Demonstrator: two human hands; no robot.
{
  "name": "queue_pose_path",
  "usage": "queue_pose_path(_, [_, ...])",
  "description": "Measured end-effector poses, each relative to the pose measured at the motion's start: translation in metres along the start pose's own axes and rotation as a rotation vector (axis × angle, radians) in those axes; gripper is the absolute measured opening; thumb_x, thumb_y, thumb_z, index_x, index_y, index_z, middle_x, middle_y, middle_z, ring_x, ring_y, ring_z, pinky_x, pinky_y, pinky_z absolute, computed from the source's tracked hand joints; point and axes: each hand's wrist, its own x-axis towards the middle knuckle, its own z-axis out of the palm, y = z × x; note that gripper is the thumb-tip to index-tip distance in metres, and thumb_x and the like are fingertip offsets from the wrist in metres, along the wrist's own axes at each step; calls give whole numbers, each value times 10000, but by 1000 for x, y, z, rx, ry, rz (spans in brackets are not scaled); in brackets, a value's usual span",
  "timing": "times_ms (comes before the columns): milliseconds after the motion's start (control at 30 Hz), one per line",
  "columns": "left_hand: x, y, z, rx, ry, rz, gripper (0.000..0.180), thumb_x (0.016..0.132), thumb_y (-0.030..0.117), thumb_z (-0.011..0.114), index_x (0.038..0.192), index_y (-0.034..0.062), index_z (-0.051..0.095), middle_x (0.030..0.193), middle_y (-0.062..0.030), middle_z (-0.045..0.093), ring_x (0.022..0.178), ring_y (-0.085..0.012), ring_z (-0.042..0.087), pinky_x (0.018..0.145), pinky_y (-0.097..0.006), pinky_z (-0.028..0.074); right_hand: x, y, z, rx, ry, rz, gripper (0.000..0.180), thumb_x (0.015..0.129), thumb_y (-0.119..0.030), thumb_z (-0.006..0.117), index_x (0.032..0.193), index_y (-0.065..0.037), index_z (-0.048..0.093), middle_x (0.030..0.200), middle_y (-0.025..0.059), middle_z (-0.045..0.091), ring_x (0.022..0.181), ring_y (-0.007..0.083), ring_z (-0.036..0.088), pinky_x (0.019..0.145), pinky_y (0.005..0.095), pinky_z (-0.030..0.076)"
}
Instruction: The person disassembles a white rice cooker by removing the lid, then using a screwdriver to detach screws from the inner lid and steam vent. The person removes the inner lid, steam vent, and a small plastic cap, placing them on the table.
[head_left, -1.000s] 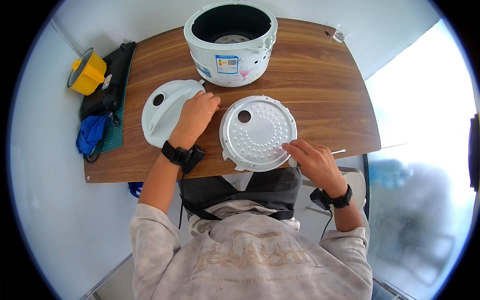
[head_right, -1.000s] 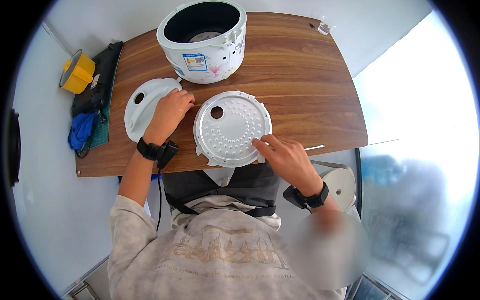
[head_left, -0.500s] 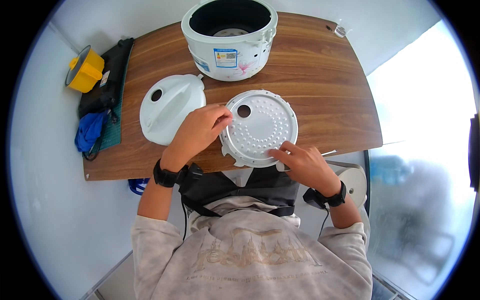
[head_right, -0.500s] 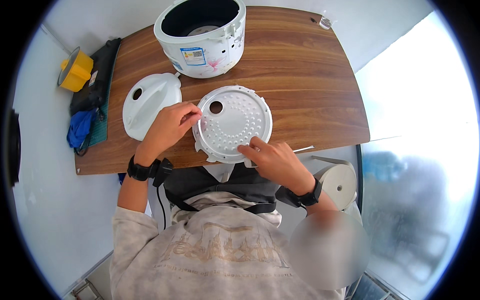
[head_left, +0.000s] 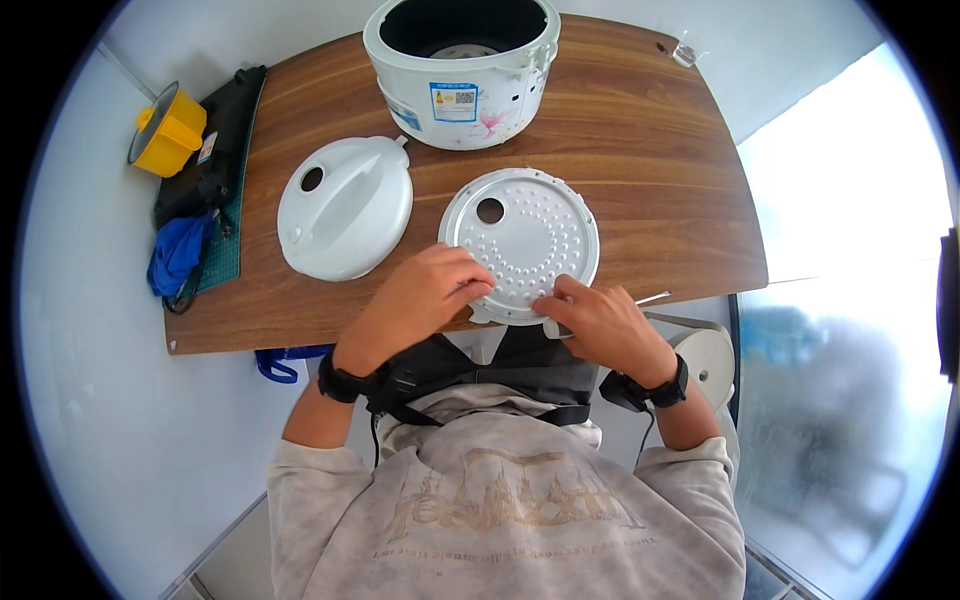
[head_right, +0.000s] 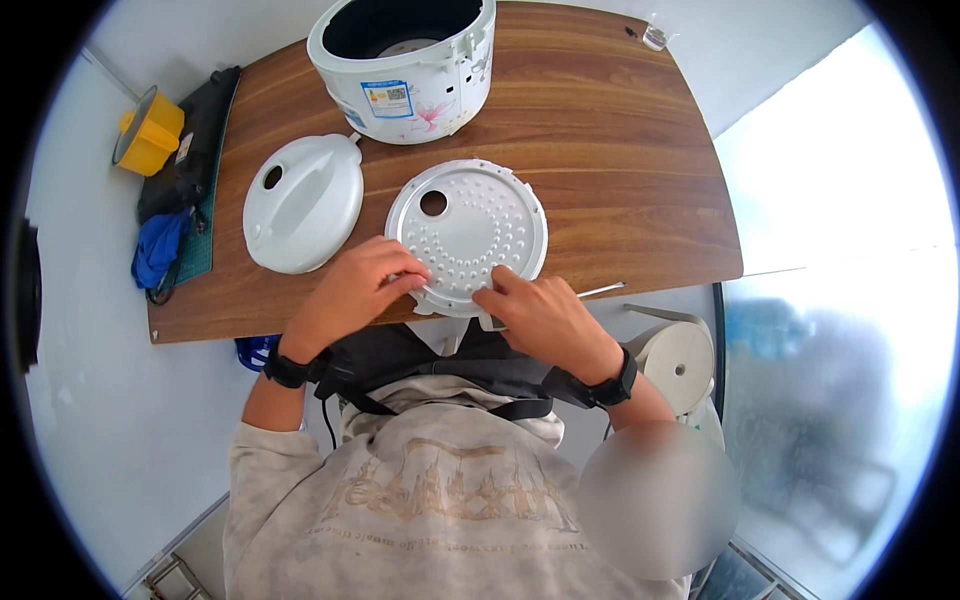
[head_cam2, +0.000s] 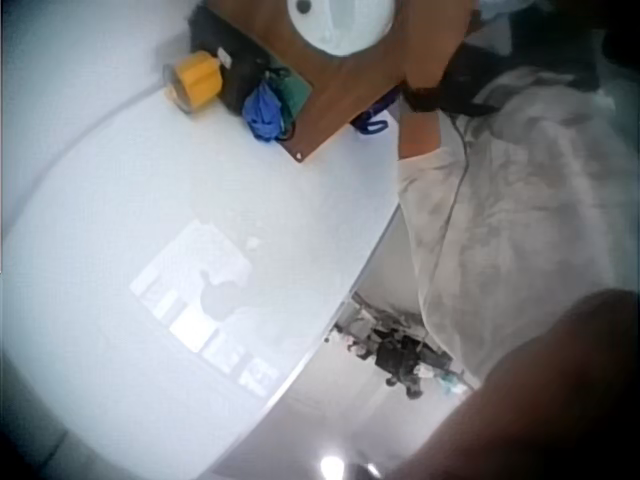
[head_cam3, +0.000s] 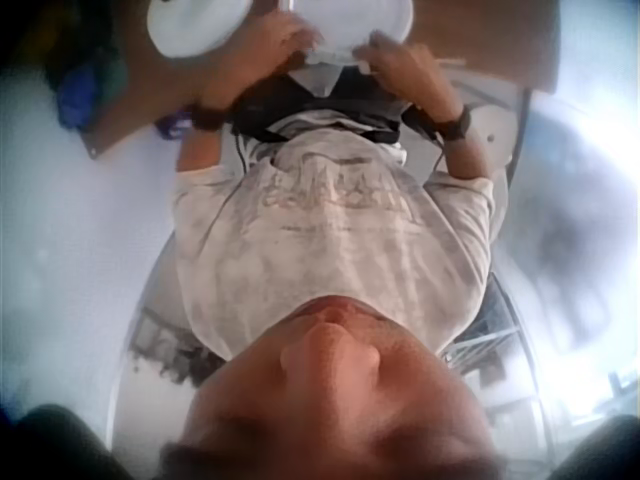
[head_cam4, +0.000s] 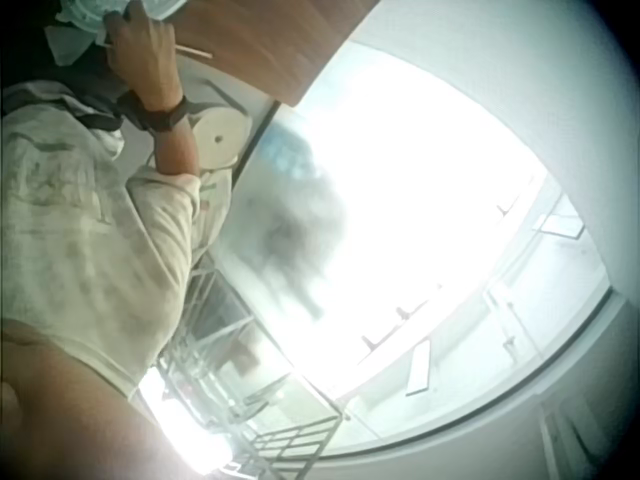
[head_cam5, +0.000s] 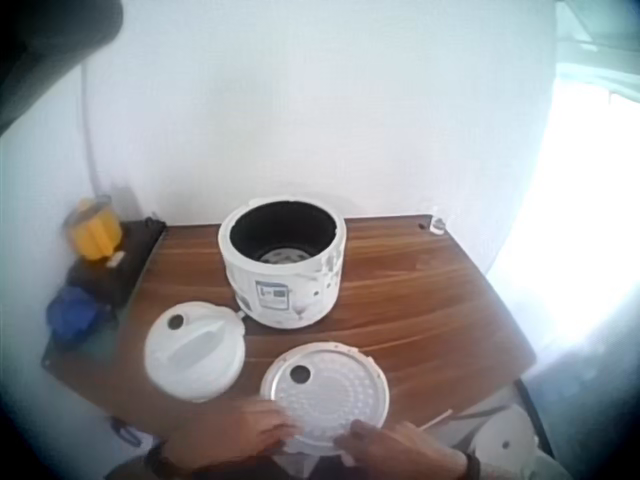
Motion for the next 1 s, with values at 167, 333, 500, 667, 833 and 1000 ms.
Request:
queue_pose_path(167, [-3, 14, 26, 147, -37, 70, 97, 879, 152, 723, 942, 81, 744, 911, -34, 668, 885, -233, 618, 763, -351, 529, 2, -1, 1, 23, 65, -31, 313, 706, -10, 716, 1008, -61, 652, 919, 109, 576, 678, 343, 644, 590, 441, 519])
queue_pose_path(333, [-5, 12, 35, 174, -23, 67, 102, 848, 143, 745, 936, 92, 747, 889, -18, 648, 858, -219, 611, 754, -349, 532, 1, -1, 2, 42, 70, -19, 328, 698, -7, 723, 1014, -64, 654, 917, 114, 573, 683, 347, 645, 593, 446, 517])
queue_pose_path(500, [-6, 13, 34, 187, -28, 88, 124, 812, 114, 769, 933, 95, 748, 881, -15, 640, 853, -211, 612, 746, -340, 535, 1, -2, 2, 36, 76, -23, 336, 700, -7, 722, 1024, -65, 656, 918, 115, 573, 686, 346, 648, 595, 447, 520])
queue_pose_path(667, [-7, 13, 34, 241, -25, 136, 150, 787, 103, 776, 933, 98, 745, 879, -10, 639, 858, -202, 621, 741, -332, 543, 0, -2, 3, 34, 74, -18, 337, 703, -4, 714, 1030, -65, 660, 918, 113, 573, 685, 346, 649, 597, 446, 524])
queue_pose_path(833, [-9, 12, 34, 316, -39, 177, 152, 789, 101, 758, 935, 97, 717, 883, -10, 620, 861, -198, 628, 734, -331, 549, 1, -2, 2, 24, 81, -25, 328, 705, -1, 707, 1023, -65, 664, 915, 112, 575, 679, 344, 649, 591, 443, 522])
queue_pose_path(1000, [-6, 17, 34, 474, -67, 280, 106, 812, 97, 711, 912, 79, 683, 900, -22, 591, 858, -187, 641, 707, -316, 564, 1, -2, 2, 15, 87, -24, 316, 708, 4, 697, 1015, -64, 666, 903, 111, 576, 673, 345, 647, 586, 443, 519])
